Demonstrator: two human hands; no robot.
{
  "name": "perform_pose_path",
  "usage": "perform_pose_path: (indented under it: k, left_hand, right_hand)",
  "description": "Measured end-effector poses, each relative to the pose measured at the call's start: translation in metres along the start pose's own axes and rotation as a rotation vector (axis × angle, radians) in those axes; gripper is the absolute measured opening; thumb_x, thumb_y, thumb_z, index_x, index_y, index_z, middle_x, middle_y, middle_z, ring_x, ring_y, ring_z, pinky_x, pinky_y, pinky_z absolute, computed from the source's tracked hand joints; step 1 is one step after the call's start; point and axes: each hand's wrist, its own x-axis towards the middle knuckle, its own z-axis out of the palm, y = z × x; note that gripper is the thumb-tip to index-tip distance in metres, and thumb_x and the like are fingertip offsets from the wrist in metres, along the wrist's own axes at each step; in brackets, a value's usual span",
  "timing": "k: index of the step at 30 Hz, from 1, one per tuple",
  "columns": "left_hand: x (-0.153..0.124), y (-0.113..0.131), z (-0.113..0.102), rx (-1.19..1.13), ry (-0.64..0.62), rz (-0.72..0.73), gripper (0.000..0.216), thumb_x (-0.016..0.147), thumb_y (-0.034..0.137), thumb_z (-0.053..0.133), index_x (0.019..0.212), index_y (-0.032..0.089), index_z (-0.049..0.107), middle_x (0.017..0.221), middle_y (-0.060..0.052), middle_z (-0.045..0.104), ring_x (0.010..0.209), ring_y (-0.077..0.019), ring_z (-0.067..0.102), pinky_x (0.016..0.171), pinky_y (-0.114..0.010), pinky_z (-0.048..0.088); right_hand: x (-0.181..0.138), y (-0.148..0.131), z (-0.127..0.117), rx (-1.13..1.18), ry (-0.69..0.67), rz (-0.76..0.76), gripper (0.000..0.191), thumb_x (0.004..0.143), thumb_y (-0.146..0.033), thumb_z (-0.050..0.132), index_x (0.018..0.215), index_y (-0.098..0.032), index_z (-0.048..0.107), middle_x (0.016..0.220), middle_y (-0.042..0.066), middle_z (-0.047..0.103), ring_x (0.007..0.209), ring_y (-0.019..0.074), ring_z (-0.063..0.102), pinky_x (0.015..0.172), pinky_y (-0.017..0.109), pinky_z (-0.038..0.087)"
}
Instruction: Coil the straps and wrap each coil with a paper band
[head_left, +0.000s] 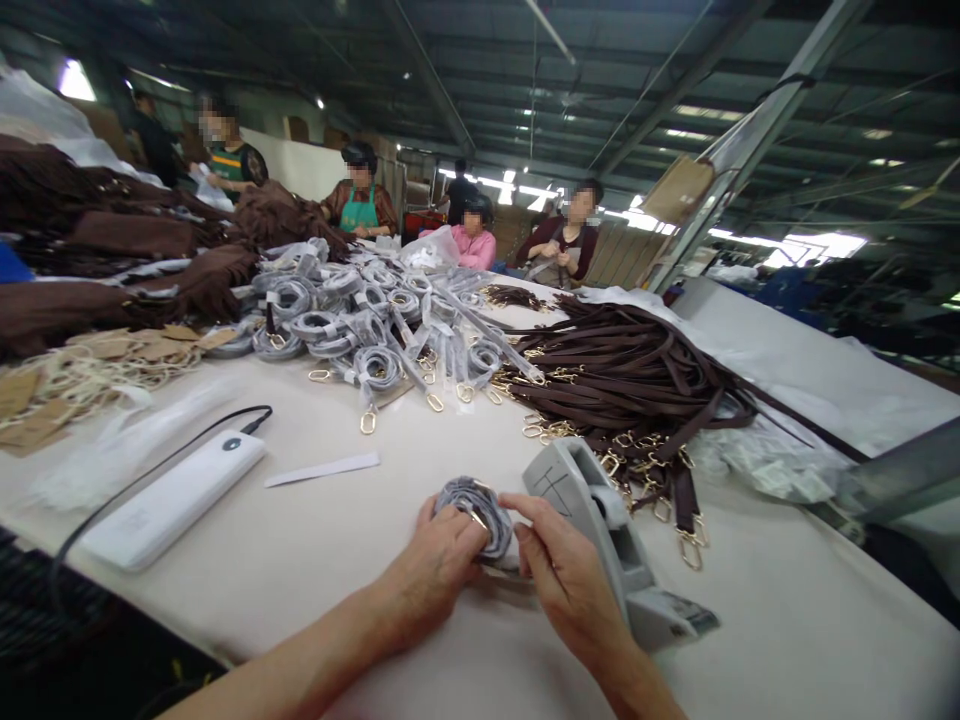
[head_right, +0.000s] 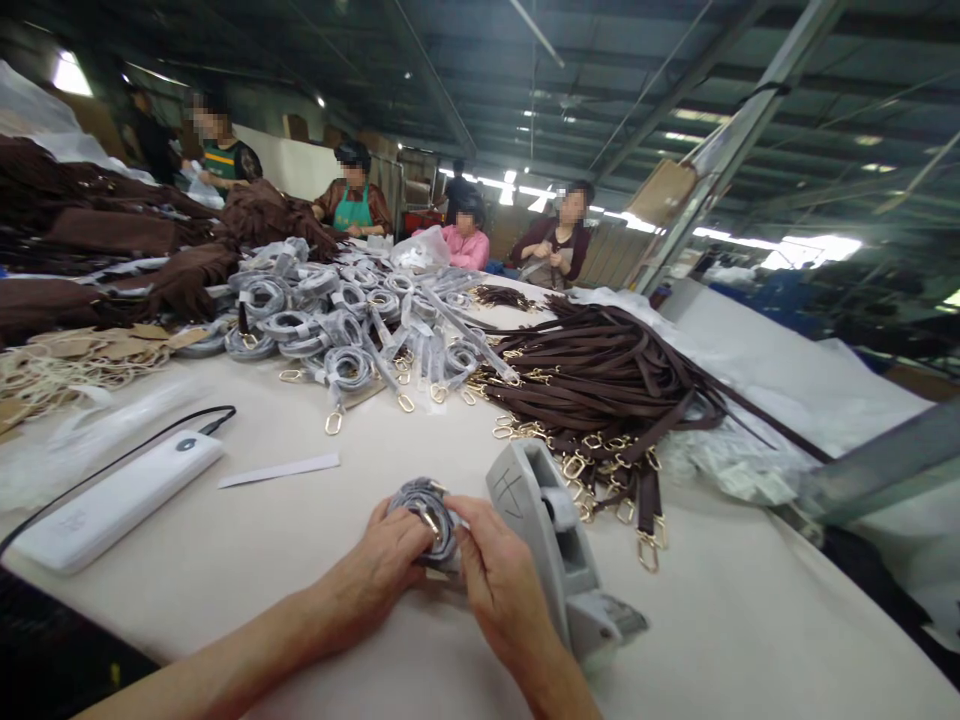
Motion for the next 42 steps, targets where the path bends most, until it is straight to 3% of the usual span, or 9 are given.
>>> perform_pose_path:
  k: [4, 7, 12, 15, 18, 23, 27, 32, 42]
  left_hand:
    - [0.001, 0.002, -0.003, 0.044, -0.034, 0.016, 0.032, 0.087, 0.004, 0.050, 0.113, 0.023, 0.052, 0.115, -0.007, 0.061, 0.111, -0.0242, 0.052, 0.109, -0.051, 0.026]
    - [0.002, 0.003, -0.003, 0.050, -0.034, 0.027, 0.031, 0.084, 0.002, 0.051, 0.109, 0.021, 0.053, 0.111, -0.007, 0.060, 0.108, -0.0244, 0.053, 0.110, -0.051, 0.027]
    - [0.001, -0.001, -0.002, 0.019, -0.021, 0.022, 0.024, 0.086, 0.004, 0.050, 0.102, 0.021, 0.054, 0.107, -0.005, 0.061, 0.105, -0.0229, 0.053, 0.114, -0.050, 0.024]
    - [-0.001, -0.003, -0.002, 0.034, -0.033, 0.045, 0.018, 0.089, 0.007, 0.049, 0.100, 0.021, 0.054, 0.106, -0.004, 0.061, 0.105, -0.0220, 0.053, 0.115, -0.049, 0.022]
    - [0.000, -0.003, -0.003, 0.040, -0.053, 0.046, 0.012, 0.092, 0.010, 0.050, 0.098, 0.020, 0.054, 0.106, -0.004, 0.062, 0.104, -0.0216, 0.053, 0.114, -0.048, 0.023]
    - [0.002, -0.002, -0.007, 0.033, -0.087, 0.032, 0.010, 0.092, 0.011, 0.050, 0.093, 0.021, 0.053, 0.105, -0.003, 0.062, 0.103, -0.0209, 0.054, 0.111, -0.047, 0.027]
    - [0.000, -0.005, -0.015, 0.006, -0.130, 0.095, 0.021, 0.084, 0.005, 0.055, 0.096, 0.022, 0.052, 0.104, -0.002, 0.061, 0.103, -0.0213, 0.053, 0.109, -0.045, 0.030]
    - [-0.003, -0.008, -0.019, -0.014, -0.130, 0.163, 0.025, 0.083, 0.002, 0.053, 0.098, 0.023, 0.052, 0.105, -0.001, 0.060, 0.103, -0.0210, 0.053, 0.110, -0.044, 0.029]
    - [-0.004, -0.006, -0.020, -0.087, -0.077, 0.105, 0.025, 0.079, 0.000, 0.052, 0.090, 0.022, 0.046, 0.106, -0.004, 0.058, 0.103, -0.0209, 0.053, 0.101, -0.038, 0.039]
  right_hand:
    - [0.002, 0.005, 0.007, -0.103, -0.197, 0.037, 0.025, 0.099, -0.020, 0.039, 0.104, -0.020, 0.063, 0.090, 0.005, 0.073, 0.080, 0.0197, 0.070, 0.069, 0.027, 0.052]
    - [0.004, 0.000, 0.006, -0.113, -0.211, 0.056, 0.025, 0.098, -0.018, 0.039, 0.091, -0.020, 0.062, 0.080, 0.003, 0.070, 0.070, 0.0187, 0.067, 0.064, 0.027, 0.050]
    - [-0.003, -0.013, -0.006, -0.049, -0.269, 0.081, 0.027, 0.085, -0.014, 0.060, 0.110, -0.023, 0.060, 0.094, 0.002, 0.070, 0.079, 0.0181, 0.068, 0.071, 0.026, 0.054]
    - [-0.016, -0.012, -0.007, -0.115, -0.345, -0.032, 0.026, 0.076, -0.008, 0.067, 0.098, -0.022, 0.062, 0.115, 0.007, 0.067, 0.094, 0.0205, 0.068, 0.081, 0.027, 0.056]
    - [-0.026, -0.009, 0.001, -0.225, -0.301, -0.169, 0.025, 0.082, -0.011, 0.062, 0.105, -0.020, 0.063, 0.125, 0.013, 0.061, 0.098, 0.0219, 0.068, 0.084, 0.029, 0.057]
    - [-0.032, -0.009, 0.019, -0.373, -0.091, -0.288, 0.025, 0.099, -0.016, 0.041, 0.097, -0.018, 0.066, 0.089, 0.009, 0.068, 0.069, 0.0163, 0.066, 0.063, 0.023, 0.054]
    - [-0.036, -0.009, 0.021, -0.368, -0.158, -0.362, 0.039, 0.104, -0.020, 0.033, 0.080, -0.019, 0.064, 0.069, 0.004, 0.063, 0.061, 0.0162, 0.060, 0.054, 0.025, 0.044]
    - [-0.041, -0.010, 0.013, -0.359, -0.277, -0.339, 0.047, 0.106, -0.022, 0.023, 0.079, -0.018, 0.061, 0.073, 0.005, 0.063, 0.064, 0.0159, 0.060, 0.057, 0.026, 0.042]
    - [-0.044, -0.011, 0.023, -0.383, -0.195, -0.311, 0.048, 0.106, -0.023, 0.021, 0.081, -0.018, 0.061, 0.075, 0.005, 0.064, 0.064, 0.0157, 0.061, 0.057, 0.025, 0.042]
